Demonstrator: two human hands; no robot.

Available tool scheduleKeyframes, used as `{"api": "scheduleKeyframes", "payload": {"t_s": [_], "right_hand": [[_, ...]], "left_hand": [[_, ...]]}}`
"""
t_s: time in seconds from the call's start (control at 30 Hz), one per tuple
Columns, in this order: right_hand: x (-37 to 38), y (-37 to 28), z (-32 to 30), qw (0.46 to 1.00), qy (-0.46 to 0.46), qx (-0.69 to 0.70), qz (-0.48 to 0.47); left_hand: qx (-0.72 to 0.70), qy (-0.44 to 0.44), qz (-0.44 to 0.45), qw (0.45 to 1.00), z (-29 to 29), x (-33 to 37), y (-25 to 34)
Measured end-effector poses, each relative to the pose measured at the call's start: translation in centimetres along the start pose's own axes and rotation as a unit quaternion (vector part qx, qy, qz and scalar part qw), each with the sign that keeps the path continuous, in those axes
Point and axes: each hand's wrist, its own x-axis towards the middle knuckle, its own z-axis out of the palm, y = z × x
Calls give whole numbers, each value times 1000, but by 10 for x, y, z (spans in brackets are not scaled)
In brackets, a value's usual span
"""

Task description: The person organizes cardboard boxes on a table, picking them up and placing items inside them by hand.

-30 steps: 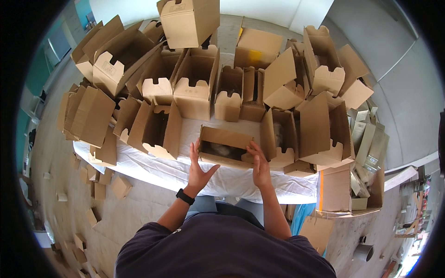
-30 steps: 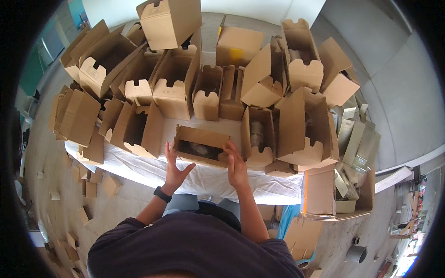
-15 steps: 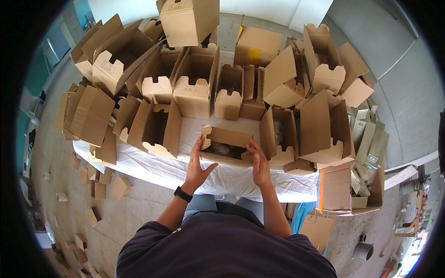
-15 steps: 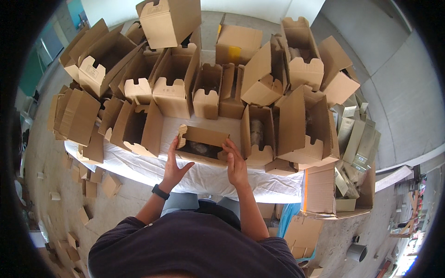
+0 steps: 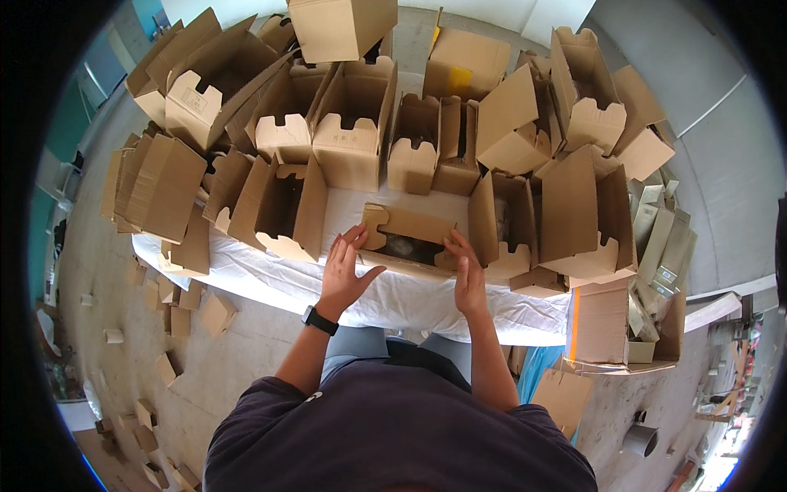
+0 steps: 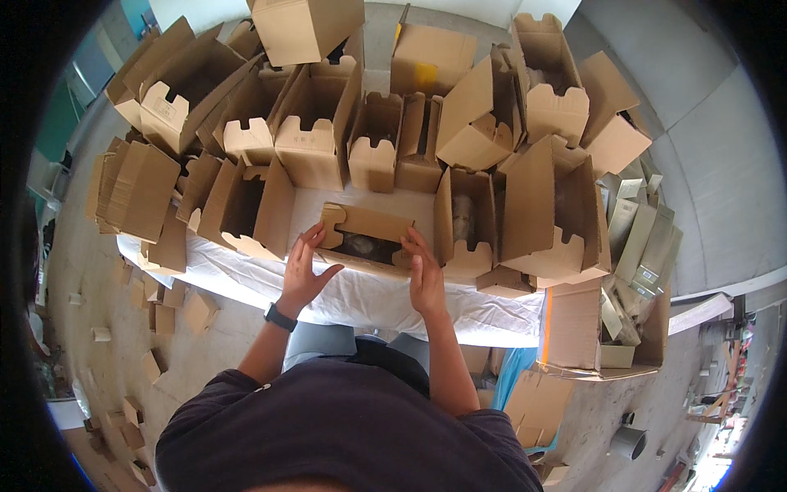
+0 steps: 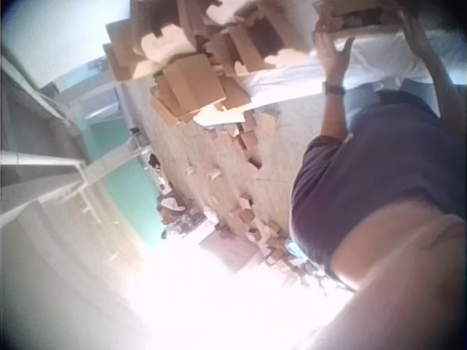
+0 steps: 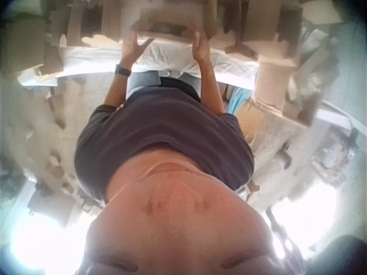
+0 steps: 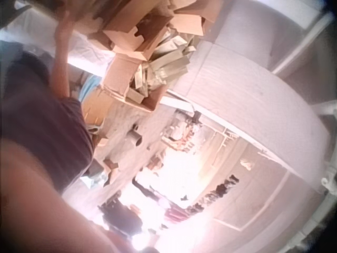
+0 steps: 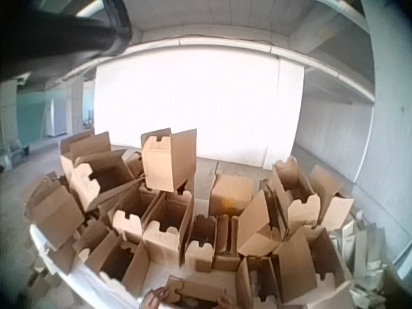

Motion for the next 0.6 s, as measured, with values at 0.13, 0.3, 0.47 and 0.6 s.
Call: {"api": "scheduleKeyframes", "payload": {"t_s": [0.13,0.3,0.47,0.6], "right_hand": [[0,-1,0,1000,-6,-4,-4],[-1,1,-2,999,-16,52,7],[-1,1,-9,992,-58,108,15],[-1,-1,-17,987,-107,118,13]], "left_hand": [[22,-10,18,1000,-6,1,-3],[-103,8,-46,994,1,-4,-6],[-134,51,-44,989,11,-6,-8],[-118,60,-43,990,13,-5,-10]]}}
